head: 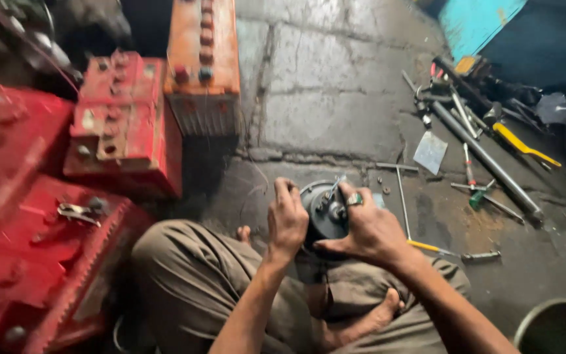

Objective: Repairing a circular mechanical component, likely an electric vehicle horn, using a screwdriver.

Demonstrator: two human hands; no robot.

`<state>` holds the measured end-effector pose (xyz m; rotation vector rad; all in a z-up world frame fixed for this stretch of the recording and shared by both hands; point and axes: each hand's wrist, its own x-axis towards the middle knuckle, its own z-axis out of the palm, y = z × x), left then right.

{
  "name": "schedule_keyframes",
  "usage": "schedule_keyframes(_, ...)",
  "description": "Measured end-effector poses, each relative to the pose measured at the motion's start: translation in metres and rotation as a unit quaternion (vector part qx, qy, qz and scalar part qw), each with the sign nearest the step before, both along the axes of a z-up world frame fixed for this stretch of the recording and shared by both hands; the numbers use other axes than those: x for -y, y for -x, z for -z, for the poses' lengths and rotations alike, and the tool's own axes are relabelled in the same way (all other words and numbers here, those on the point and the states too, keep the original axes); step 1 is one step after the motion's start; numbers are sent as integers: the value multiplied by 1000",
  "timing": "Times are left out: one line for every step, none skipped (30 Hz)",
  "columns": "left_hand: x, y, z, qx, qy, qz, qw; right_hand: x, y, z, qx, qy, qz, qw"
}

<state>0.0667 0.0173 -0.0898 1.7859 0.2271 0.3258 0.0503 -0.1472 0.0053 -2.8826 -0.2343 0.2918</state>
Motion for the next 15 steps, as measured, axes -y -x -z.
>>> schedule_keyframes(0,1,-2,-27,-2,12,1000,6,-2,1,55,-49,-66,995)
schedule_keyframes(1,1,-4,-55,-4,25,998,11,-4,3,109,-100,-130,980)
schedule_keyframes(1,1,-1,-69,3,24,997,16,-3,-11,94,-95,-131,982)
schedule_keyframes(2,2,1,-47,-1,24,999,20,-3,-25,117,-93,-103,983)
schedule_keyframes(0,0,3,-23,-8,20,999,22,-7,-39,143,-93,-78,982)
schedule_keyframes(0,0,7,-35,-5,16,999,47,-13,-47,131,-92,-82,984)
schedule_keyframes(0,0,11,4,-11,13,1000,66,-13,-51,119,-127,-86,981)
schedule_keyframes(2,-1,14,43,-16,10,999,80,-8,-52,107,-162,-88,977)
schedule_keyframes(1,1,11,35,-14,13,999,98,-10,-57,99,-196,-87,972)
schedule_keyframes(1,2,7,34,-6,16,999,116,-10,-63,90,-230,-86,965)
schedule_keyframes(0,2,3,33,1,18,999,133,-9,-69,84,-264,-84,957)
schedule_keyframes(0,2,4,27,3,21,999,149,-10,-70,77,-298,-81,948)
schedule_keyframes(0,2,5,29,5,23,999,164,-10,-73,74,-331,-79,937)
schedule_keyframes(0,2,5,32,7,24,999,179,-10,-77,71,-364,-77,925)
schedule_keyframes(1,1,6,29,8,26,999,188,-10,-75,68,-398,-76,912)
